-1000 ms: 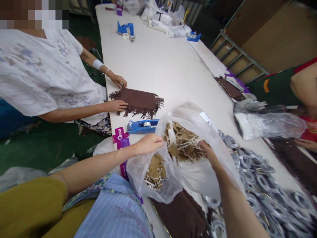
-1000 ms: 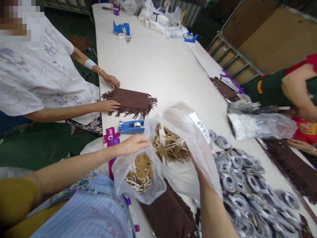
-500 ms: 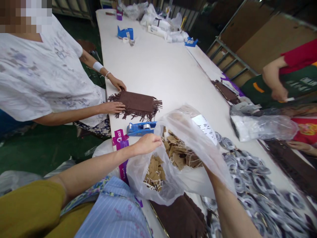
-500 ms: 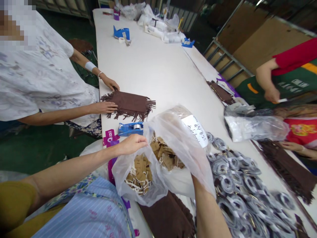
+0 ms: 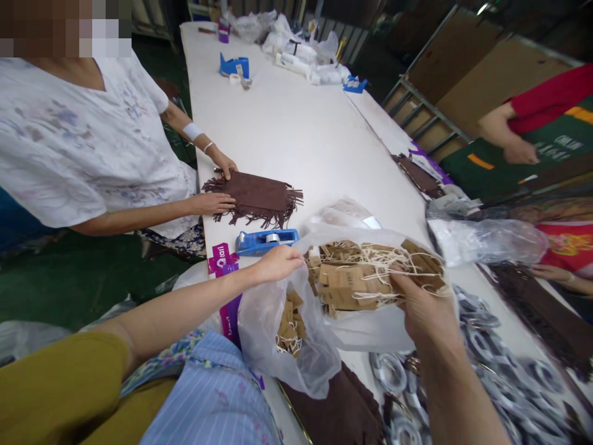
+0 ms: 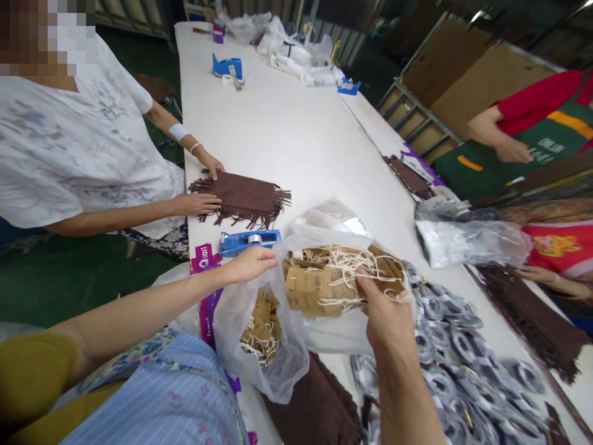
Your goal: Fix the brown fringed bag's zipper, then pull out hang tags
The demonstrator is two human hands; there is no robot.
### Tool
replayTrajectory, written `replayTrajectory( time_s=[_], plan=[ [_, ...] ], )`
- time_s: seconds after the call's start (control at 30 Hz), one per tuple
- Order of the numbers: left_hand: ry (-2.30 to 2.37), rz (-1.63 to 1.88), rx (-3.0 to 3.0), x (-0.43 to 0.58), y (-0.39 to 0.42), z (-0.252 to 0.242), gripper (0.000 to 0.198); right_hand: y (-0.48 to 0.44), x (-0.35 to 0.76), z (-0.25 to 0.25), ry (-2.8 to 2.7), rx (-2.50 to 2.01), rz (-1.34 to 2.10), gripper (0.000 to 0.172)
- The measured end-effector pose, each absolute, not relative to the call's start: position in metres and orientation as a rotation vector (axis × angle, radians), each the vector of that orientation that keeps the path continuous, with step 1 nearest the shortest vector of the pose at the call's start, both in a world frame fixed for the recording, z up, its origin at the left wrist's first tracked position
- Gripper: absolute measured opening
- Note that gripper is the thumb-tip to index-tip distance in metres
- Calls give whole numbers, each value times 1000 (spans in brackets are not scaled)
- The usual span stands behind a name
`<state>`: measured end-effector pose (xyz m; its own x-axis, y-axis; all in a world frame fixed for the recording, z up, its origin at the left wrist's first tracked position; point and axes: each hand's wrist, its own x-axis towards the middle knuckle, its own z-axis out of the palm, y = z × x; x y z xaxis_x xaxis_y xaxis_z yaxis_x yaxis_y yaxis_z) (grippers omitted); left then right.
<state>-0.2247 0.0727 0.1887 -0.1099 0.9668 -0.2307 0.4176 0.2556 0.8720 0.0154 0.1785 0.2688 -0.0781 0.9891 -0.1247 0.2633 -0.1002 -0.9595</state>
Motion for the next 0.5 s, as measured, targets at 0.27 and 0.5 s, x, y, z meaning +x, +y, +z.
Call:
replayTrajectory(
  time_s=[0.27, 0.5],
  plan=[
    [1600, 895, 1239, -226, 74, 208, 26, 79, -8, 228, -2018, -1222, 1241, 35],
    [1413, 846, 1267, -204, 50, 230, 29, 25, -66, 170, -2865, -1063, 1196, 24]
  ],
)
